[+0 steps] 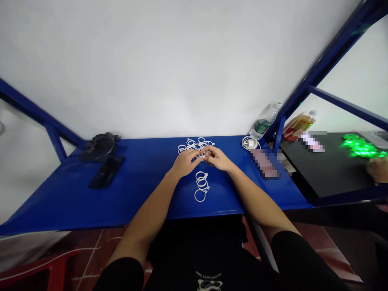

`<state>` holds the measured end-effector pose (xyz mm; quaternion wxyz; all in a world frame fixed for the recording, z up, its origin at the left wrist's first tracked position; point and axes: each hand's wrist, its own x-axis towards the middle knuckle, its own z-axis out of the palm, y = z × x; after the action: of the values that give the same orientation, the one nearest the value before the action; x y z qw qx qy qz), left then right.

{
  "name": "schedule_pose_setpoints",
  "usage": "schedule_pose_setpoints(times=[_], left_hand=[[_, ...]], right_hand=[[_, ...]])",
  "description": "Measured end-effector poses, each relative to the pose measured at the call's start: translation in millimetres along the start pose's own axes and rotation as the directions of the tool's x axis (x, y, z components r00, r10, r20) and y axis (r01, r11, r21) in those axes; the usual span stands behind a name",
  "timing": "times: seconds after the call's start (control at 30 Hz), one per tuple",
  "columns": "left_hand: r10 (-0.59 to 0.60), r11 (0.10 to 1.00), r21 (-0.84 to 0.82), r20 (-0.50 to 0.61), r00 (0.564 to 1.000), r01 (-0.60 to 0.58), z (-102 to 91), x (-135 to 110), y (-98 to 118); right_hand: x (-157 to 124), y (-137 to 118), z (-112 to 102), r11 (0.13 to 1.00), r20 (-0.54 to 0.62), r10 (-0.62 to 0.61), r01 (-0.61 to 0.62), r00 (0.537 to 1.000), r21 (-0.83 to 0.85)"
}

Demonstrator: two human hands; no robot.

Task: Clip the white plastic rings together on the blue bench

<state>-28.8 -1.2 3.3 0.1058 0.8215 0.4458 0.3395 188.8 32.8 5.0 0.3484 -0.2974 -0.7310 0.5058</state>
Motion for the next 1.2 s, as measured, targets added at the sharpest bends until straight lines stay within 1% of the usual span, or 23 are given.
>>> schedule_pose_setpoints(times=[0.07,0.17,0.3,0.47,0.73,0.87,1.07,1.2], left_hand=[[0.057,0.998,0.025,0.035,0.998,-0.058,0.7,-0.5,0.0],[0.085,0.994,0.063,0.038,0.996,-0.088,0.8,-0.8,-1.9],[0.084,0.995,0.055,0.027,0.996,-0.086,-0.5,-0.1,-3.1],[0.076,0.995,0.054,0.054,0.996,-0.079,-1.3,0.7,-4.1],[0.107,0.990,0.085,0.062,0.992,-0.112,2.0,-0.1,-5.0],[0.107,0.991,0.080,0.063,0.992,-0.112,1.4,-0.6,-5.0],[0.121,0.989,0.082,0.068,0.990,-0.126,2.2,-0.7,-4.9],[0.126,0.990,0.058,0.089,0.988,-0.132,-1.4,-0.9,-1.9]], right_hand=[[-0.1,-0.6,4.4,0.997,0.047,0.024,-0.027,0.999,0.070],[-1.1,-4.3,5.2,0.999,0.033,0.030,-0.031,0.999,0.040],[-3.0,-10.1,3.2,0.999,0.015,0.014,-0.013,1.000,-0.051],[-3.9,-12.6,2.3,0.992,0.040,-0.020,0.025,0.999,-0.124],[-2.8,-12.1,3.3,0.978,0.040,-0.047,0.054,0.998,-0.201],[-2.3,-9.6,4.2,0.982,0.050,-0.044,0.052,0.998,-0.183],[0.1,-0.8,7.8,0.978,0.014,-0.038,0.040,0.999,-0.207],[1.4,3.5,9.6,0.983,0.038,-0.042,0.048,0.998,-0.179]])
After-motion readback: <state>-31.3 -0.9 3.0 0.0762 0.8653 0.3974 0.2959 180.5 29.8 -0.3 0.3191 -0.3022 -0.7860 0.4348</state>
